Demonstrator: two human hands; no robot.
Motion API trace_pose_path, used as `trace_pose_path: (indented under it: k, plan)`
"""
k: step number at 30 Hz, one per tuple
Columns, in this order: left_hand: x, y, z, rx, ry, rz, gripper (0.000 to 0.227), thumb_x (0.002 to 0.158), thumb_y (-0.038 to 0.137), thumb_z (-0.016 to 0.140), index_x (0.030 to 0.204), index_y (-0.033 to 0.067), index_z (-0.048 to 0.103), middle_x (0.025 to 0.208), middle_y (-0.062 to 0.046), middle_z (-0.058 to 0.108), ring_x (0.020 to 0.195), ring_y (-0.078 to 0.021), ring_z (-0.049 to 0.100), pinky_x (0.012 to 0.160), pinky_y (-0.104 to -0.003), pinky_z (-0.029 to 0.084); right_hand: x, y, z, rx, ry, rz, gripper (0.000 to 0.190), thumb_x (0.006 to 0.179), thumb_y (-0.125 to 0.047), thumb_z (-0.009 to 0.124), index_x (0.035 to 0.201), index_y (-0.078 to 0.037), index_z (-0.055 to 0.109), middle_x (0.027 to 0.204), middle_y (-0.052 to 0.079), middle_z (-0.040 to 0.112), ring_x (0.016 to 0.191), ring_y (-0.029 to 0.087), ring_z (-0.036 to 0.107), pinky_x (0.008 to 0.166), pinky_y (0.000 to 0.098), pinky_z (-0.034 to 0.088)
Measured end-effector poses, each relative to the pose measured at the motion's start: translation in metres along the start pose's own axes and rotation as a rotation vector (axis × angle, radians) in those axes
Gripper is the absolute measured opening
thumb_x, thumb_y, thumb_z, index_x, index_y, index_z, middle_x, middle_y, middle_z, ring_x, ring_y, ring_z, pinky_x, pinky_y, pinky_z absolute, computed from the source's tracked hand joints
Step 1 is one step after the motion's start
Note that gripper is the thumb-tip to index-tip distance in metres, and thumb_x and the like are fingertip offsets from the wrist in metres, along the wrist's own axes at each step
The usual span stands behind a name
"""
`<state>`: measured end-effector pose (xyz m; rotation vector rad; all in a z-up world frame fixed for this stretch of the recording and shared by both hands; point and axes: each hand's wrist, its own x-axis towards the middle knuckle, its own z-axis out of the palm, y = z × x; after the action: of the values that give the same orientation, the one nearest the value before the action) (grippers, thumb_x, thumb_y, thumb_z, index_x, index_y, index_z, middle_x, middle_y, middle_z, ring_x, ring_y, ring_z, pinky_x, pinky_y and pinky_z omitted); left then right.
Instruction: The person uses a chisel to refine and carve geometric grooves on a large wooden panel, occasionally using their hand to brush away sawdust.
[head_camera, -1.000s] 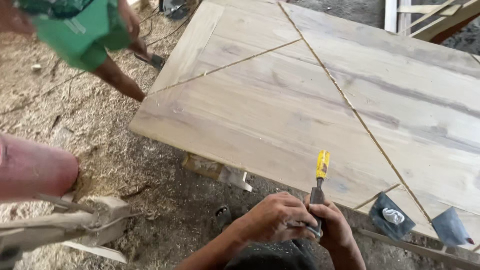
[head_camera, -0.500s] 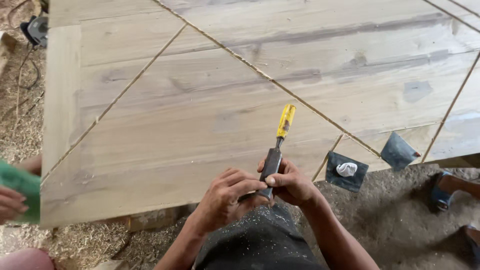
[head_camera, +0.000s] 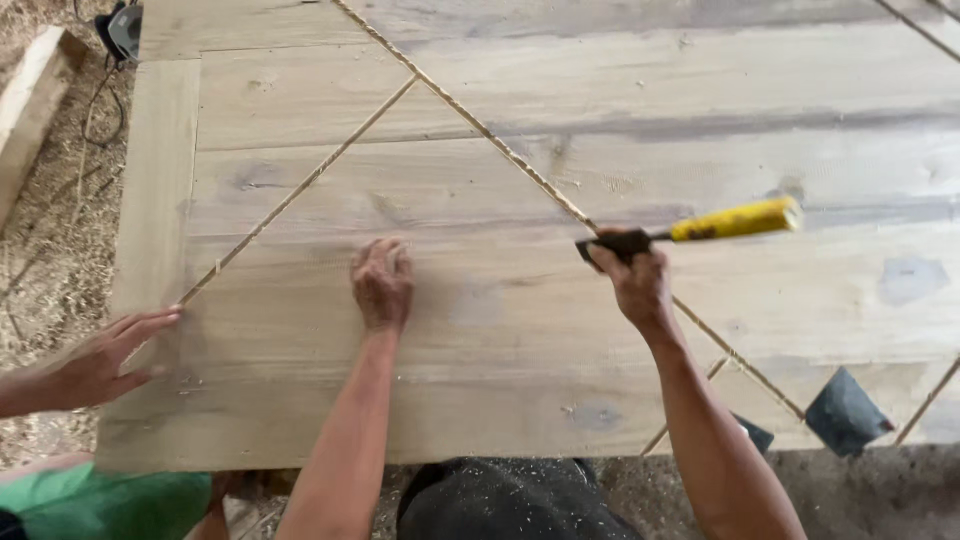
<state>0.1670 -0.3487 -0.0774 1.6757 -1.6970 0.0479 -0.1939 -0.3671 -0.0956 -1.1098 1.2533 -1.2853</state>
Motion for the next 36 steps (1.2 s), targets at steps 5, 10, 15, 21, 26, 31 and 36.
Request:
trace_pose_path:
  k: [5, 10, 15, 21, 26, 31, 36]
  plan:
    - [0.001, -0.004, 0.014, 0.350, -0.033, -0.167, 0.034, 0.091, 0.045, 0.071, 0.108, 0.0159, 0.071, 0.120, -0.009, 0.059, 0.117, -0.0314, 0.050, 0.103, -0.047, 0.039, 0.123, 0.027, 0.054, -0.094, -0.132, -0.136, 0.016, 0.097, -0.008, 0.074, 0.109, 0.002, 0.073, 0.090, 0.003, 0.069, 0.081, 0.009, 0.060, 0.070, 0.0226, 0.050]
    - [0.013, 0.003, 0.011, 0.292, -0.054, -0.203, 0.038, 0.092, 0.047, 0.073, 0.114, 0.0166, 0.069, 0.124, -0.008, 0.058, 0.122, -0.0309, 0.048, 0.106, -0.048, 0.038, 0.205, 0.006, 0.115, -0.054, -0.191, -0.067, 0.021, 0.090, -0.008, 0.076, 0.109, 0.001, 0.072, 0.091, 0.005, 0.075, 0.077, 0.010, 0.068, 0.064, 0.0217, 0.057]
    - [0.007, 0.001, 0.010, 0.307, -0.065, -0.209, 0.042, 0.090, 0.049, 0.075, 0.114, 0.0159, 0.067, 0.123, -0.008, 0.058, 0.122, -0.0309, 0.049, 0.107, -0.048, 0.038, 0.237, -0.008, 0.138, -0.251, -0.372, -0.103, 0.025, 0.088, -0.011, 0.075, 0.110, 0.001, 0.070, 0.093, 0.008, 0.076, 0.077, 0.012, 0.076, 0.061, 0.0245, 0.066]
    - [0.006, 0.002, 0.010, 0.307, -0.062, -0.191, 0.044, 0.089, 0.049, 0.074, 0.117, 0.0162, 0.065, 0.123, -0.010, 0.056, 0.122, -0.0316, 0.048, 0.105, -0.049, 0.038, 0.242, -0.022, 0.138, -0.449, -0.415, -0.187, 0.019, 0.090, -0.009, 0.075, 0.104, 0.003, 0.072, 0.084, 0.011, 0.075, 0.065, 0.013, 0.071, 0.054, 0.0253, 0.059]
    - [0.005, 0.001, 0.010, 0.291, -0.066, -0.181, 0.042, 0.090, 0.046, 0.076, 0.119, 0.0177, 0.063, 0.125, -0.009, 0.056, 0.121, -0.0300, 0.048, 0.105, -0.047, 0.038, 0.240, -0.024, 0.137, -0.538, -0.459, -0.186, 0.017, 0.090, -0.008, 0.075, 0.101, 0.004, 0.072, 0.082, 0.013, 0.074, 0.061, 0.015, 0.069, 0.051, 0.0270, 0.057]
    - [0.006, 0.003, 0.007, 0.280, -0.064, -0.190, 0.040, 0.090, 0.044, 0.077, 0.118, 0.0179, 0.064, 0.125, -0.008, 0.057, 0.121, -0.0298, 0.048, 0.105, -0.047, 0.038, 0.243, -0.019, 0.132, -0.582, -0.491, -0.275, 0.016, 0.090, -0.007, 0.076, 0.101, 0.004, 0.073, 0.082, 0.014, 0.075, 0.063, 0.015, 0.070, 0.053, 0.0261, 0.058]
    - [0.007, 0.002, 0.008, 0.252, -0.038, -0.135, 0.038, 0.094, 0.041, 0.077, 0.120, 0.0156, 0.066, 0.123, -0.010, 0.057, 0.120, -0.0299, 0.049, 0.105, -0.048, 0.038, 0.242, -0.017, 0.125, -0.679, -0.502, -0.302, 0.014, 0.093, -0.007, 0.071, 0.102, 0.004, 0.073, 0.082, 0.015, 0.074, 0.058, 0.018, 0.070, 0.046, 0.0283, 0.057]
